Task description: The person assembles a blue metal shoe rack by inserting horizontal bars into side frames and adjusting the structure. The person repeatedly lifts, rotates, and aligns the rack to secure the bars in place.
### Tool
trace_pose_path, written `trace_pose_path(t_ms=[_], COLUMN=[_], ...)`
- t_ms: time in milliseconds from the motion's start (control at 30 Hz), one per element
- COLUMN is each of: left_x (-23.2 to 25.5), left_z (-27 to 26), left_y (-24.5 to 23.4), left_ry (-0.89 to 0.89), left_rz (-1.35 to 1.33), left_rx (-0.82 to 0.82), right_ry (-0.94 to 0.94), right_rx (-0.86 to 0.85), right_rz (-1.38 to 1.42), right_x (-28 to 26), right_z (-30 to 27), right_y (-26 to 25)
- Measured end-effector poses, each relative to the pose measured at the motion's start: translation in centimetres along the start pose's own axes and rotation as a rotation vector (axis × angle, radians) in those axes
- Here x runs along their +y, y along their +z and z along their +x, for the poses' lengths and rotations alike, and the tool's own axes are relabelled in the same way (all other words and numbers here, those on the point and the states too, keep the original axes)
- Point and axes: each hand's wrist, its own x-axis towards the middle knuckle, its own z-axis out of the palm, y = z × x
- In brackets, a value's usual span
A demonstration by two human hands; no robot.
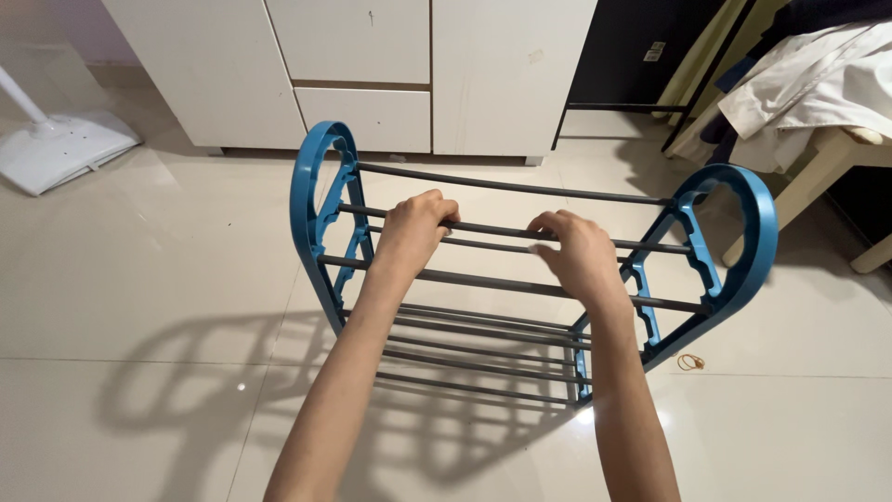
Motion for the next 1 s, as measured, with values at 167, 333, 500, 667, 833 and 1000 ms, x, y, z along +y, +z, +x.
trace_pose_path(t_ms=[167, 333, 500, 667, 833, 1000], left_x=[-0.8, -1.3, -1.4, -1.1, -2.6, -3.1], left_z=[-0.1, -0.1, 0.4, 1.3, 1.7, 1.7], left_y=[-0.2, -0.5, -0.9, 0.6, 1.7, 2.3], left_ry=[0.043, 0.182, 0.294, 0.443, 0.496, 0.508], left_rz=[-0.015, -0.051, 0.157, 0.376, 0.31, 0.335], left_rx=[-0.004, 0.042, 0.004, 0.035, 0.041, -0.001], right_ry=[-0.1, -0.173, -0.199, -0.23, -0.694, -0.845], right_rx=[-0.034, -0.152, -0.245, -0.368, -0.116, -0.068], right_rz=[-0.094, -0.184, -0.285, -0.438, -0.519, -0.534], right_x=[1.1, 1.7, 1.1, 0.7, 2.0, 3.7], right_z=[1.2, 1.9, 2.6, 3.5, 4.1, 4.7], right_y=[0.7, -0.4, -0.5, 0.5, 1.8, 3.1])
